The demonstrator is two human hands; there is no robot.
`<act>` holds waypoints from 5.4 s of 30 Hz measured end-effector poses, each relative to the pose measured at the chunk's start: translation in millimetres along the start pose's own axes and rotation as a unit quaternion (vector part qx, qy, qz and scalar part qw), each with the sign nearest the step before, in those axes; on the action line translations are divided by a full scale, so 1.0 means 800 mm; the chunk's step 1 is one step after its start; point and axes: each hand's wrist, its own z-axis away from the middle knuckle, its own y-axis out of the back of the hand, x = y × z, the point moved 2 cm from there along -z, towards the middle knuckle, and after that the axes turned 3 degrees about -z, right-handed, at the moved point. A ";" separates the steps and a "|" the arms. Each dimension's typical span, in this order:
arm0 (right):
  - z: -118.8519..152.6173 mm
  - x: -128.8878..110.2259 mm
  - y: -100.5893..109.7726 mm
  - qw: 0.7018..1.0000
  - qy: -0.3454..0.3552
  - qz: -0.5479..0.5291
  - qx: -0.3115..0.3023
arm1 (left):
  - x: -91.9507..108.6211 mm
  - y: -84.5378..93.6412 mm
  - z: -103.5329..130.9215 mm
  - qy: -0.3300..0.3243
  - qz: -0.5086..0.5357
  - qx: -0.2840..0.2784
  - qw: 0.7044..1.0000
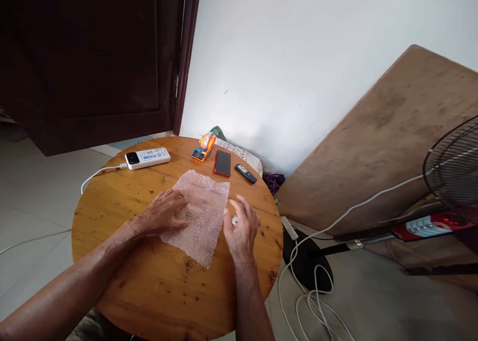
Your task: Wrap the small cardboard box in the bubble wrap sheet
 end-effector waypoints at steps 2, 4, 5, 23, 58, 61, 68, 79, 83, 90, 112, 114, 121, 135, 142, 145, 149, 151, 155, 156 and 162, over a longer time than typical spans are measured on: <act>-0.001 0.022 0.007 0.998 -0.070 -0.004 -0.004 | 0.001 0.001 0.000 0.000 0.000 0.002 1.000; 0.001 0.041 0.007 0.989 -0.138 -0.010 -0.059 | 0.001 0.000 0.001 0.000 -0.001 0.002 1.000; 0.003 0.047 0.006 0.983 -0.163 -0.009 -0.087 | 0.001 0.000 0.001 0.000 -0.001 0.003 1.000; -0.007 0.012 0.021 0.956 -0.230 -0.130 -0.126 | -0.013 0.002 -0.007 0.095 0.085 0.062 0.990; -0.012 -0.049 -0.051 0.922 -0.005 -0.235 -0.308 | -0.013 -0.003 -0.006 0.066 0.057 0.039 0.995; -0.013 -0.050 -0.050 0.919 -0.012 -0.237 -0.316 | -0.013 -0.004 -0.007 0.066 0.062 0.042 0.995; -0.018 -0.050 -0.040 0.938 -0.019 -0.234 -0.256 | -0.009 0.002 -0.006 0.049 0.140 0.103 0.984; -0.028 -0.046 0.000 0.895 -0.028 -0.247 -0.372 | 0.000 0.008 -0.002 0.002 0.260 0.111 0.959; -0.021 -0.051 0.004 0.872 0.031 -0.245 -0.423 | 0.001 0.009 -0.002 0.000 0.266 0.100 0.959; -0.008 -0.066 -0.001 0.889 0.068 -0.154 -0.426 | 0.004 0.015 -0.001 0.026 0.280 0.074 0.957; 0.012 -0.092 -0.004 0.887 0.135 -0.016 -0.442 | 0.000 0.011 0.000 0.014 0.268 0.075 0.960; 0.013 -0.094 -0.007 0.892 0.150 -0.014 -0.427 | 0.000 0.009 0.000 0.012 0.270 0.080 0.959; 0.000 -0.088 0.000 0.924 0.145 -0.110 -0.335 | 0.003 0.023 0.003 -0.026 0.308 0.100 0.946; -0.012 -0.075 0.009 0.966 0.089 -0.148 -0.193 | 0.004 0.016 0.006 -0.056 0.262 0.087 0.959; -0.011 -0.076 0.004 0.965 0.074 -0.171 -0.186 | 0.002 0.007 0.000 -0.040 0.257 0.092 0.961; -0.009 -0.075 0.001 0.964 0.058 -0.160 -0.206 | 0.005 0.008 -0.002 -0.028 0.270 0.102 0.957; -0.011 -0.068 -0.003 0.965 0.025 -0.166 -0.200 | 0.009 0.012 -0.003 -0.011 0.274 0.109 0.955; -0.014 -0.064 -0.005 0.963 0.009 -0.178 -0.204 | 0.009 0.013 -0.003 -0.005 0.275 0.112 0.955; -0.017 -0.057 -0.009 0.956 -0.018 -0.206 -0.206 | 0.009 0.012 -0.005 0.020 0.282 0.118 0.952; -0.018 -0.056 -0.011 0.956 -0.022 -0.213 -0.201 | 0.009 0.011 -0.005 0.027 0.284 0.116 0.951; -0.019 -0.054 -0.018 0.944 -0.049 -0.261 -0.196 | 0.010 0.012 -0.005 0.055 0.292 0.102 0.949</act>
